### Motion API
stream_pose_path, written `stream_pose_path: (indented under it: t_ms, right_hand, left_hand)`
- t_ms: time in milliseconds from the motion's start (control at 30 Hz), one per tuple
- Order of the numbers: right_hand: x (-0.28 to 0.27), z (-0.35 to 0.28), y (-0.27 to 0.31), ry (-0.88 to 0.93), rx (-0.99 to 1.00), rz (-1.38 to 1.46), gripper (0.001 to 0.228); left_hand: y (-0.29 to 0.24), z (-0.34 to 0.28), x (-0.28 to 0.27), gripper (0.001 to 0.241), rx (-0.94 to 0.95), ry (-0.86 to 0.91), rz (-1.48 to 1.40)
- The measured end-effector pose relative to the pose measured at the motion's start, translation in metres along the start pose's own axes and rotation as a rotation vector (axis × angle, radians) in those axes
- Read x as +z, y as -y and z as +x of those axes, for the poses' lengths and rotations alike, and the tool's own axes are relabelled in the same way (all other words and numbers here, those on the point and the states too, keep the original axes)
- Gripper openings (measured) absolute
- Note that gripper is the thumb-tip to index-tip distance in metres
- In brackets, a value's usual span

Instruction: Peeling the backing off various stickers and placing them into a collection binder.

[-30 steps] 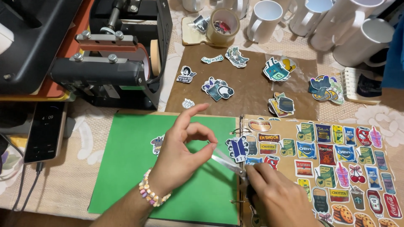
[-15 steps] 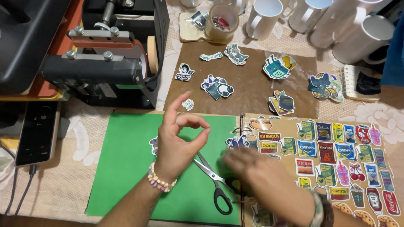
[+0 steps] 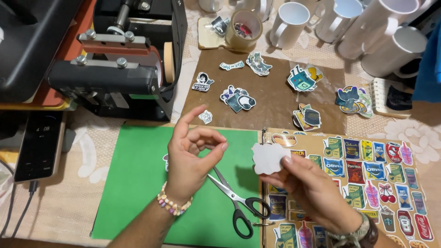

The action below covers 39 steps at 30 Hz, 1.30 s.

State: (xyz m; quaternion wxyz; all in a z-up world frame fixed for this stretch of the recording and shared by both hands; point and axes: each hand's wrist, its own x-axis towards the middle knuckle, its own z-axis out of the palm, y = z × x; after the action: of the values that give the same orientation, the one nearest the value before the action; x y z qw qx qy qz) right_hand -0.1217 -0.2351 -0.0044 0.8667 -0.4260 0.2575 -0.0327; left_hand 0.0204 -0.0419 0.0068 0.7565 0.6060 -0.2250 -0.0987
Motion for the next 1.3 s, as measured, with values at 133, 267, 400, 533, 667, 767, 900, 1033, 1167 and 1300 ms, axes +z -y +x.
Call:
stream_pose_path:
  t_ms: [133,267,400,533,667,767,900,1033,1167,1300]
  right_hand:
    - [0.022,-0.019,0.003,0.004,-0.001,0.210,0.029]
    - [0.018,-0.025,-0.008,-0.111,-0.043,0.232,0.043]
    - [-0.012,-0.023,-0.036,0.070,-0.228,0.143,0.036]
    - [-0.012,-0.026,-0.045,0.152,-0.316,0.197,0.030]
    - [-0.008,-0.029,-0.045,-0.017,-0.267,0.238,0.038]
    - [-0.011,-0.030,-0.045,-0.104,-0.231,0.254,0.036]
    - [-0.017,-0.030,-0.047,-0.069,-0.237,0.237,0.035]
    - [-0.003,-0.035,-0.034,-0.167,-0.166,0.278,0.043]
    - [-0.006,-0.035,-0.038,-0.022,-0.287,0.224,0.046]
    - [-0.011,-0.036,-0.041,0.102,-0.409,0.164,0.046]
  left_hand:
    - [-0.012,-0.007,0.005,0.078,-0.083,0.033,-0.038]
    - [-0.024,-0.019,0.014,0.079,-0.132,0.089,-0.139]
    - [-0.038,-0.034,0.037,0.083,-0.208,0.140,-0.098]
    - [-0.037,-0.038,0.059,0.082,-0.167,0.120,-0.080]
    - [-0.036,-0.039,0.072,0.088,-0.165,0.055,-0.073]
    - [-0.036,-0.039,0.079,0.092,-0.168,0.030,-0.066]
    - [-0.032,-0.039,0.085,0.095,-0.208,0.018,-0.033]
    - [-0.028,-0.036,0.089,0.098,-0.214,0.025,-0.053]
    - [-0.027,-0.033,0.093,0.097,-0.157,0.000,0.003]
    - [-0.029,-0.035,0.092,0.103,-0.080,-0.026,0.157]
